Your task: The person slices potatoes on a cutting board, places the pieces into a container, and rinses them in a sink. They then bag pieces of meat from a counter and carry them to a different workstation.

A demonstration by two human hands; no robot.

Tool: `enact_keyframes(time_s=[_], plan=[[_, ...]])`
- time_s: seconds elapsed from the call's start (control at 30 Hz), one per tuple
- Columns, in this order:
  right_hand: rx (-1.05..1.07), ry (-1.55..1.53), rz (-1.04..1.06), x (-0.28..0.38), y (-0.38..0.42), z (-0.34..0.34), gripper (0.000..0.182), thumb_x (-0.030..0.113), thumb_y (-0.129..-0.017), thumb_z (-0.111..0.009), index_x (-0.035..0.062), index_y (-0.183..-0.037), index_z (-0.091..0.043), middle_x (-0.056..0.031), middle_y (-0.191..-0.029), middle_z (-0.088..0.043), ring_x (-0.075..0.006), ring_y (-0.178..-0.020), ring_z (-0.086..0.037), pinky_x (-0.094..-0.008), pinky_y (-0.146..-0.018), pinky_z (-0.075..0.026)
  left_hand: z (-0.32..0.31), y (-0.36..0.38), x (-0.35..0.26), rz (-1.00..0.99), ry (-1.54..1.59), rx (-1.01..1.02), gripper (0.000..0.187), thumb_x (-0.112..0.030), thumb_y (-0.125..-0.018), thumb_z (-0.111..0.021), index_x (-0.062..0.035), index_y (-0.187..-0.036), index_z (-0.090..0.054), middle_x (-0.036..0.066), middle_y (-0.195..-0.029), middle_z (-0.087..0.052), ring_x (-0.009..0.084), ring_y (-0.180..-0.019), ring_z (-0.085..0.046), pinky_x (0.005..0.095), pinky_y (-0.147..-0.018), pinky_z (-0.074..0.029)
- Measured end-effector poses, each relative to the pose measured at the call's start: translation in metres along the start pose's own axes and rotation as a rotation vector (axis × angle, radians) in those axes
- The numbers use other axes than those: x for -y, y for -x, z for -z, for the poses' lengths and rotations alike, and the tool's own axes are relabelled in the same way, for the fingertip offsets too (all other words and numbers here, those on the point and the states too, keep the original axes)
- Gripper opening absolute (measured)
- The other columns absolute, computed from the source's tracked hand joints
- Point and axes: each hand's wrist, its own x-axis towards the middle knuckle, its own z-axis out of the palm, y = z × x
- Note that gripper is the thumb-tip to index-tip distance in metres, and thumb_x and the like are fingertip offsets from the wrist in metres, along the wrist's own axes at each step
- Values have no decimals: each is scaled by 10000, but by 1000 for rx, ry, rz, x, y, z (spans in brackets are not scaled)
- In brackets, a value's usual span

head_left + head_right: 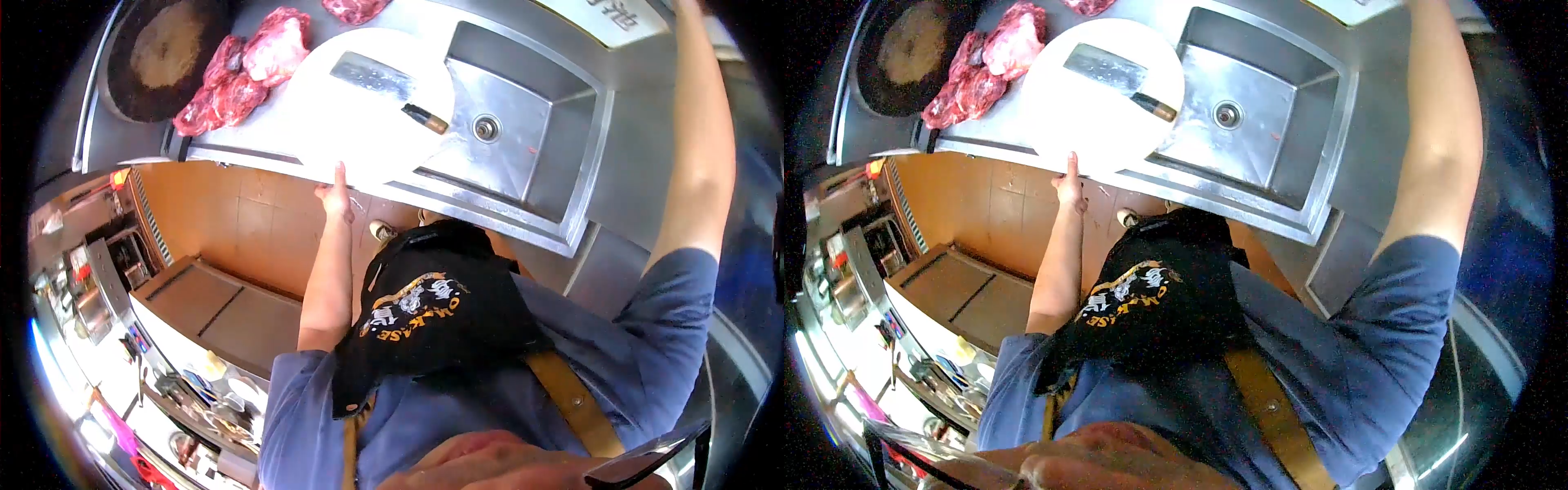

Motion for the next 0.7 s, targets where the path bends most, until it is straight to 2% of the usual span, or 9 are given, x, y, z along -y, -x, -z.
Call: enact_keyframes(time_s=[0.17,0.2,0.37,0.4,0.47,0.5,0.57,0.6,0.7], plan=[[-184,305,251,6,-16,3,312,300,-865,-626,14,-863,-503,-256,-805,-591,-395,-741,-568,-479,-647,-438,15,11,6,-94,-135,-51,890,-492,-763,-753,43,-1297,-283,223,-1264,-456,292,-1172,-460,396,-995,-382],[-190,383,173,13,-16,0,291,280,-853,-615,18,-823,-495,-238,-809,-609,-409,-724,-575,-491,-631,-434,22,12,5,-93,-184,-71,870,-478,-768,-754,44,-1287,-291,223,-1266,-460,292,-1187,-454,391,-1000,-381],[99,872,707,22,-21,15,245,252,-814,-594,18,-877,-566,-207,-859,-648,-382,-776,-620,-468,-718,-492,59,17,6,-174,-138,-87,751,-391,-792,-765,24,-1236,-323,198,-1200,-482,244,-1108,-486,361,-950,-412],[104,898,698,22,-18,20,245,252,-814,-594,18,-877,-566,-207,-859,-648,-382,-776,-620,-468,-718,-492,64,15,6,-141,-135,-66,736,-375,-794,-769,20,-1229,-326,194,-1189,-484,235,-1094,-489,356,-943,-415],[68,904,351,24,-4,21,525,253,-843,-665,143,-1321,-477,-202,-1265,-559,-312,-1119,-578,-425,-954,-449,78,3,13,-211,-233,-86,731,-368,-786,-779,25,-1206,-328,171,-1141,-482,219,-1042,-490,351,-921,-425],[66,949,343,8,7,21,525,253,-843,-665,143,-1321,-477,-202,-1265,-559,-312,-1119,-578,-425,-954,-449,78,2,15,-368,-144,-118,688,-350,-789,-779,42,-1171,-362,180,-1154,-476,221,-1042,-485,365,-920,-427],[-50,489,127,-43,64,18,282,146,-863,-576,56,-1126,-625,-112,-1091,-658,-296,-1060,-602,-436,-881,-495,75,-4,3,-829,-514,-373,569,-192,-825,-728,92,-1195,-403,227,-1174,-473,286,-1041,-500,413,-951,-407],[103,258,-54,-60,119,17,207,175,-870,-585,68,-1043,-622,-88,-992,-648,-250,-946,-596,-389,-781,-477,54,23,-28,-1027,-546,-385,485,-143,-859,-663,65,-1227,-425,203,-1166,-494,290,-1050,-506,406,-964,-395],[515,-679,-999,-81,314,2,184,263,-889,-611,105,-794,-611,-16,-695,-617,-109,-602,-577,-251,-480,-424,-38,77,-100,-910,-234,204,294,-104,-926,-552,-37,-1210,-511,118,-1132,-566,213,-996,-550,336,-836,-469]])
